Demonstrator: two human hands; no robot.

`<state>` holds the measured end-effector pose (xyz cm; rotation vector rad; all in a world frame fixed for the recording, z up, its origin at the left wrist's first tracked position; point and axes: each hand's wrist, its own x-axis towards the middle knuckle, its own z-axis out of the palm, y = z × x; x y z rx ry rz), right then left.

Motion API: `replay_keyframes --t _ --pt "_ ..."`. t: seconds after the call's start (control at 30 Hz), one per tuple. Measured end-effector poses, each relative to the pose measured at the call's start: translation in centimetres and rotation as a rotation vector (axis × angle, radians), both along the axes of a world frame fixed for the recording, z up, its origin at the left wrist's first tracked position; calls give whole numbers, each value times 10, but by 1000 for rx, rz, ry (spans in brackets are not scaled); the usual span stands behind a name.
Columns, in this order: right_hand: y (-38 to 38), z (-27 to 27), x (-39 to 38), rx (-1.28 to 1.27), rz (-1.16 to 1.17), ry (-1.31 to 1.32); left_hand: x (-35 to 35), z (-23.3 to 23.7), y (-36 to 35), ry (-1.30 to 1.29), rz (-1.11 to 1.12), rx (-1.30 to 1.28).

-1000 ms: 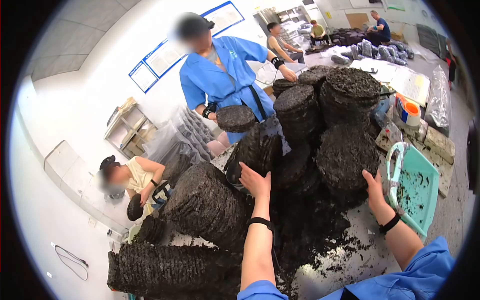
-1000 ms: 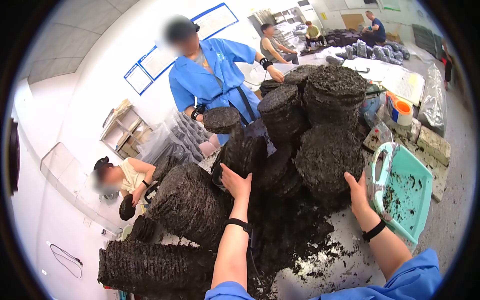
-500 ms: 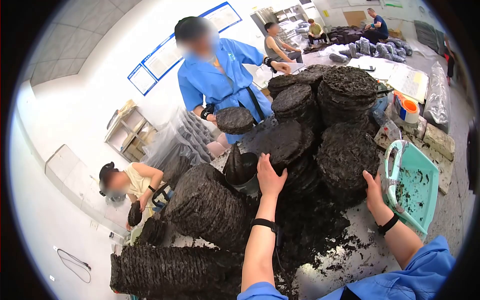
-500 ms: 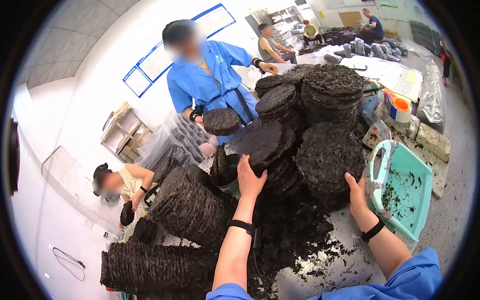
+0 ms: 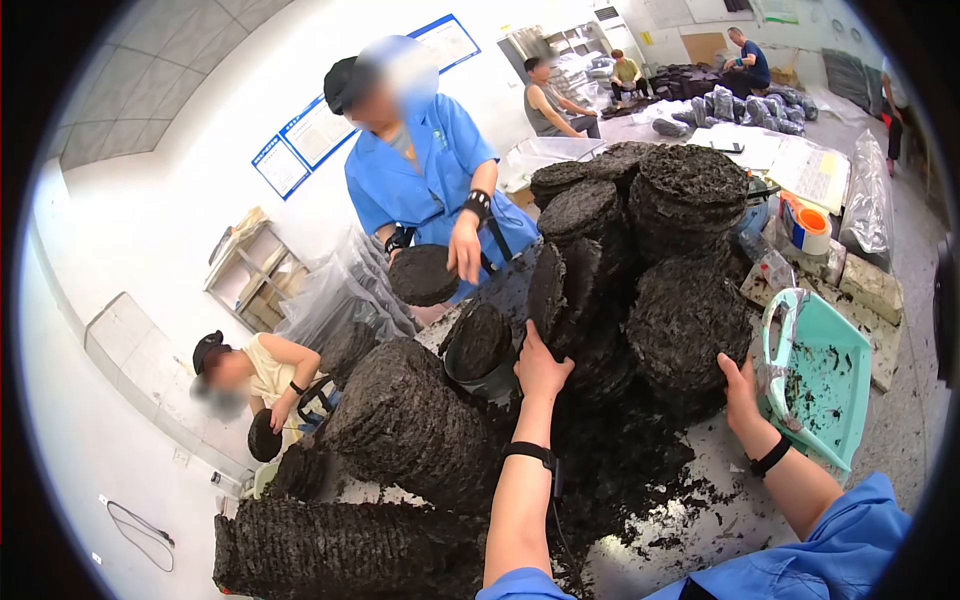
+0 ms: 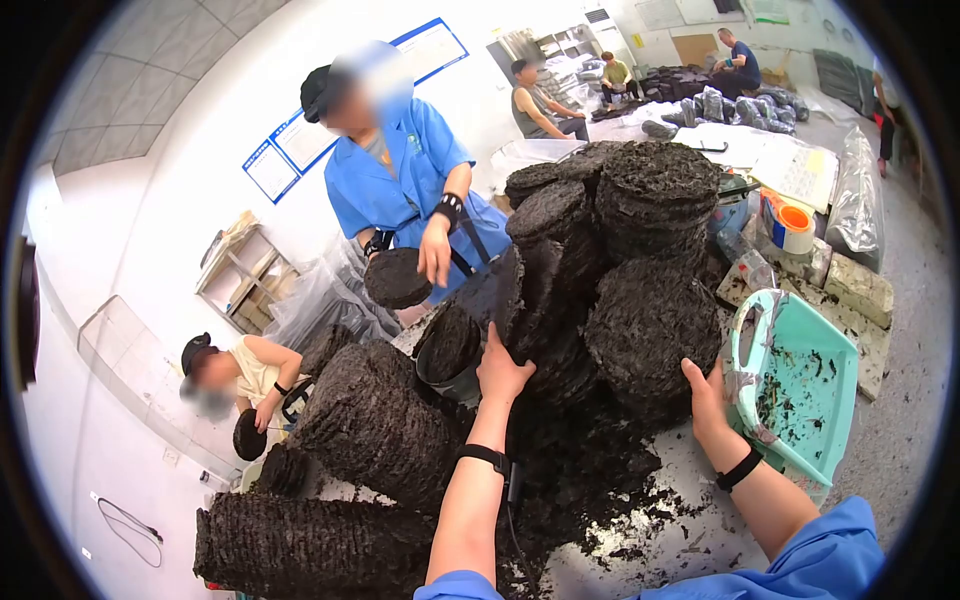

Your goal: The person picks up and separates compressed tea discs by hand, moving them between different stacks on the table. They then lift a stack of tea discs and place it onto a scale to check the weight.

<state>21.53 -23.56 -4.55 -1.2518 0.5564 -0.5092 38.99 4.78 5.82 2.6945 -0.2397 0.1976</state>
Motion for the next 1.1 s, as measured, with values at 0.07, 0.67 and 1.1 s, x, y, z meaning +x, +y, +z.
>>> replay_keyframes --t 0.07,0.67,1.1 --pt "1 2 -2 2 13 41 -5 -4 -9 -174 -1 118" --pt "-5 -30 6 -89 -75 -39 13 7 17 -792 -176 -147" --pt "14 8 -6 -72 -60 -13 -70 15 -6 -708 -329 21"
